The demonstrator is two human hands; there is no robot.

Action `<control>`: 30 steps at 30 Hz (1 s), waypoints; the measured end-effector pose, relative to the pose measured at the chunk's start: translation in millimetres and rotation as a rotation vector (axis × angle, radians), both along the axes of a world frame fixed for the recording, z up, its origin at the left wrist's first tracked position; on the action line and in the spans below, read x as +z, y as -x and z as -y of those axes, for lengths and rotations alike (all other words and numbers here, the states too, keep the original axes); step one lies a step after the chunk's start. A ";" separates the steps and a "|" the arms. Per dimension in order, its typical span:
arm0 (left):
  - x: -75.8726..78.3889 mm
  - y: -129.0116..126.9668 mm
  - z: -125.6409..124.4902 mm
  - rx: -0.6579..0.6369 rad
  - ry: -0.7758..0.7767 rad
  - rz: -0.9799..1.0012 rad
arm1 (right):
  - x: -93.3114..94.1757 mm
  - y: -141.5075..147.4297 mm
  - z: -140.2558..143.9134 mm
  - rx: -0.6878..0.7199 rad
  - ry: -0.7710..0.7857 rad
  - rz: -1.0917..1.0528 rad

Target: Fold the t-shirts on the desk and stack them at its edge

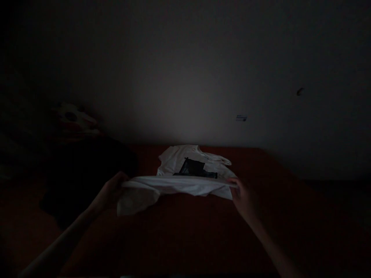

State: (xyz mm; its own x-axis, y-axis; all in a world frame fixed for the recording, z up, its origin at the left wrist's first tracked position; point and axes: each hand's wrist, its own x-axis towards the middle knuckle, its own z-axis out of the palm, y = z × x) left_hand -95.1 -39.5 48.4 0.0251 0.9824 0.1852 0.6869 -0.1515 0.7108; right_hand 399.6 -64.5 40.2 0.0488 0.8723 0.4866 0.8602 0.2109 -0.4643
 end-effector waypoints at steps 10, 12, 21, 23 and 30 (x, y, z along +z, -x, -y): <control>17.0 -18.6 6.4 -0.025 0.043 -0.063 | -37.9 74.9 30.8 0.247 0.159 0.195; 20.8 -22.5 9.2 -0.079 0.019 -0.095 | -51.3 93.7 29.1 0.208 0.211 0.270; 1.9 16.6 8.4 -0.283 -0.170 -0.548 | -51.7 100.4 -24.1 -0.109 0.192 0.391; -6.3 27.8 7.7 -0.218 -0.115 -0.629 | -48.4 93.9 -31.3 -0.059 0.164 0.403; 2.5 44.2 10.4 0.032 0.009 -0.249 | -9.0 46.2 -43.5 -0.070 -0.005 -0.101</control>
